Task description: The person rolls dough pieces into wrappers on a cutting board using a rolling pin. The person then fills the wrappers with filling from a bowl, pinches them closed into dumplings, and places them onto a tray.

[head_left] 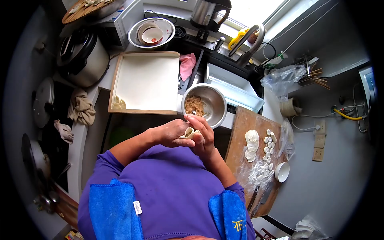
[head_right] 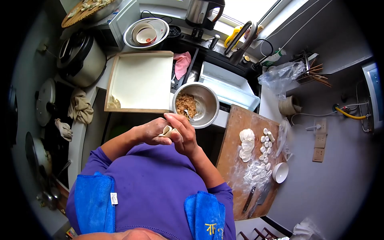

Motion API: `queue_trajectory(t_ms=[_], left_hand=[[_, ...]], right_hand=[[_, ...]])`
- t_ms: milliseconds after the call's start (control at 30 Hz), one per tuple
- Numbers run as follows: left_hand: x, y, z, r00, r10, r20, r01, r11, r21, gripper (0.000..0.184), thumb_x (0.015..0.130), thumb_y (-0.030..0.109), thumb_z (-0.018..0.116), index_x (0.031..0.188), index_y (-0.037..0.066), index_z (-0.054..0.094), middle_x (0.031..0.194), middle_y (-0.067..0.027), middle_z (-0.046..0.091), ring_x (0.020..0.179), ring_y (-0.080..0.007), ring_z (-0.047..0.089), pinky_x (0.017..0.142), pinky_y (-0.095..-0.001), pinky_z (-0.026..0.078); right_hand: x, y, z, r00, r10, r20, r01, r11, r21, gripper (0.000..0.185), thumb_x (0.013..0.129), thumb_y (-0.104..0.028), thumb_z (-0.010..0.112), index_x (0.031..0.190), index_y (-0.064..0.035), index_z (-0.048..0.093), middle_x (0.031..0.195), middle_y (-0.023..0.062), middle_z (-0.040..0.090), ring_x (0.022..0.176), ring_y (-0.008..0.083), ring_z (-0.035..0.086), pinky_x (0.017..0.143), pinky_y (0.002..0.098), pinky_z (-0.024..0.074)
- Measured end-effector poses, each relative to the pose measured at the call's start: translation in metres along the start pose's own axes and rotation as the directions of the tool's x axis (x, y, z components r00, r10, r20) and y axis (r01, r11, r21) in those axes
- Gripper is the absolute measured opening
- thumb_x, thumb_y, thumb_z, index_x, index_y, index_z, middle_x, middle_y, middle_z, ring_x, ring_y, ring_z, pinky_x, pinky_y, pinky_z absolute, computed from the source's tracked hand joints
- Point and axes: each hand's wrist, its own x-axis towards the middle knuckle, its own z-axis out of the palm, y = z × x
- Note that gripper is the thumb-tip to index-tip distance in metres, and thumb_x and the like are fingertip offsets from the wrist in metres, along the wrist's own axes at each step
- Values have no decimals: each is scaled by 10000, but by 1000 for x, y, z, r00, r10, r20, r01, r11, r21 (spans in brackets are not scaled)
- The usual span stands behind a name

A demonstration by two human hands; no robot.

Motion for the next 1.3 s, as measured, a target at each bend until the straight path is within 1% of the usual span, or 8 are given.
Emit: queue_trajectory(t_ms=[200,267,367,667,1000,1200,1233,1300], left_hand=[[0,22,-4,992,129,-10,-129,991,30,473,818,482,306,825,40,476,867,-143,488,785,-315,461,706,-379,375],[1,23,0,982,181,-57,-171,975,141,444,837,429,276,800,42,491,839,-146,497,777,-318,461,710,-380,371],[3,39,-3,975,157,-156,-156,988,15,333,832,297,293,722,54,491,785,-138,486,792,-310,438,728,-386,356],[11,20,18,808,321,-495,-236,945,227,225,725,169,368,531,80,440,508,-88,428,457,-264,437,453,-356,377],[-6,11,8,927,-22,-375,-32,990,-139,334,787,210,290,586,36,492,611,-116,508,608,-255,490,602,-342,391],[-32,-4,8,883,114,-455,-53,988,144,324,771,185,280,654,50,551,602,-92,530,579,-227,511,587,-314,408],[-39,-5,9,842,3,-539,7,1000,16,377,806,215,263,641,37,552,588,-101,527,570,-228,508,585,-307,409],[-55,-16,5,790,-267,-551,101,944,-313,552,871,374,209,655,4,557,561,-97,527,539,-192,512,544,-279,410]], right_hand=[[5,-5,-3,988,-25,152,11,996,90,416,840,-286,316,1006,53,492,1007,203,501,882,327,512,774,366,402],[5,-7,-2,985,-19,173,-3,992,130,397,831,-251,310,994,59,496,1007,207,503,887,327,510,780,367,398],[5,-7,3,990,-41,136,19,987,160,385,822,-220,301,980,67,503,1003,213,505,889,339,506,789,374,391],[-3,-5,22,994,22,-110,-3,986,165,425,810,-221,254,948,96,503,952,246,518,859,331,518,769,381,402],[-1,9,29,985,173,11,-169,942,290,464,789,-272,273,975,88,499,975,226,519,904,315,503,796,351,386],[0,16,57,984,161,71,-175,937,302,430,766,-232,302,964,92,503,1011,217,502,921,286,497,813,342,380],[2,18,63,984,152,92,-174,934,313,430,766,-232,302,964,92,503,1011,217,502,921,286,497,813,342,380],[5,21,76,857,432,282,-515,751,415,409,806,-238,321,969,92,500,1039,186,487,939,248,486,812,320,372]])
